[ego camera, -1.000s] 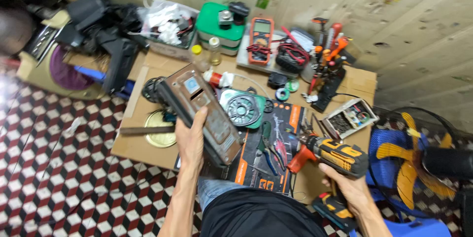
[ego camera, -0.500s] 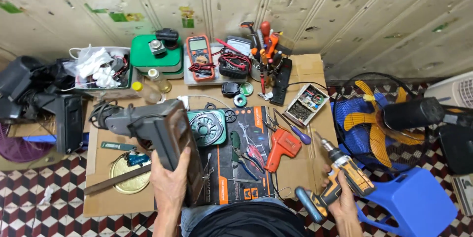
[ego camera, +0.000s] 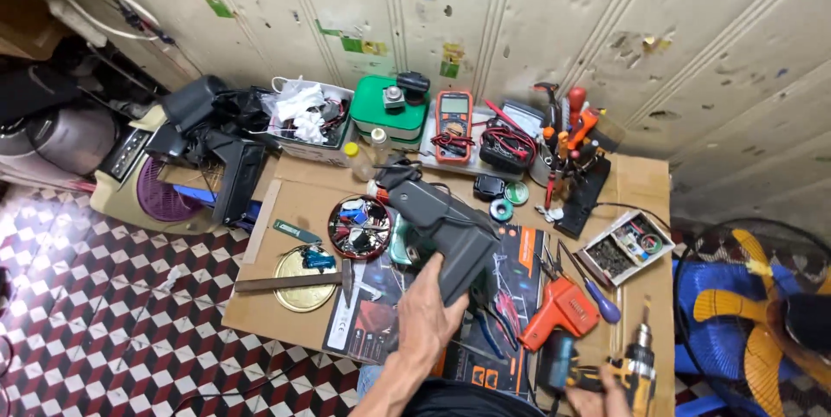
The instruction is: Sorting through a bag of electronic circuit boards and components on a workbench.
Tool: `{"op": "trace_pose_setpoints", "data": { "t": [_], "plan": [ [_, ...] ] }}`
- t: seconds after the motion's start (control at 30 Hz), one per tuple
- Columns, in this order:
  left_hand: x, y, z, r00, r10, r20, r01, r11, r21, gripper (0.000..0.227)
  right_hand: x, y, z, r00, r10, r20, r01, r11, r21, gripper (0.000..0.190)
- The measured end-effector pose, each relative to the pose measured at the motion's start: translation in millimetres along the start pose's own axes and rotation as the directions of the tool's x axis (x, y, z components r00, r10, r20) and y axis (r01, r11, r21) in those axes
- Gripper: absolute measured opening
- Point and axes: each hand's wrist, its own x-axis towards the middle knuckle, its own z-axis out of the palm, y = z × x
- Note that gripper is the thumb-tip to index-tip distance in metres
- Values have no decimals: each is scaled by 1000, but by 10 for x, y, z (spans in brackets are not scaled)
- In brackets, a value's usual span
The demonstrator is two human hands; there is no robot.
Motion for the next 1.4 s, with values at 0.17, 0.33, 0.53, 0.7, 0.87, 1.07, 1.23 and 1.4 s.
{"op": "trace_pose_setpoints", "data": {
  "t": [0.17, 0.33, 0.53, 0.7, 0.87, 1.07, 1.23, 1.4],
  "plan": [
    [-37, 58, 108, 996, 47, -71, -51, 997, -53, 69, -995, -300, 1365, 987, -5, 162, 105, 786, -610, 61],
    [-185, 275, 148, 996, 59, -72, -64, 995, -72, 74, -2485, -132, 2883, 812, 49, 581, 278, 843, -460, 85],
    [-195, 82, -49, 988, 151, -18, -152, 983, -101, 84, -2159, 184, 3460, 730, 4, 683, 289, 904, -314, 68],
    [-161, 83, -789, 946, -310, 94, 316, 817, -482, 92, -1859, 292, 3787, 773, 0, 635, 338, 846, -411, 66],
    [237, -539, -1040, 881, -450, 147, 322, 344, -882, 94, -2088, 551, 4346, 702, 86, 707, 489, 665, -565, 70],
    [460, -964, -1847, 877, -468, 110, 246, 239, -939, 74, -3116, 1169, 5368, 665, 409, 625, 406, 505, -762, 69],
    [874, -1964, -2092, 717, -653, 246, 300, -30, -953, 69, -3375, 2086, 6061, 660, 432, 614, 526, 318, -789, 71],
    [1179, -2650, -2641, 660, -718, 221, 56, -246, -968, 76, -3260, 2838, 6265, 623, 438, 649, 621, 228, -750, 95]
  ]
}}
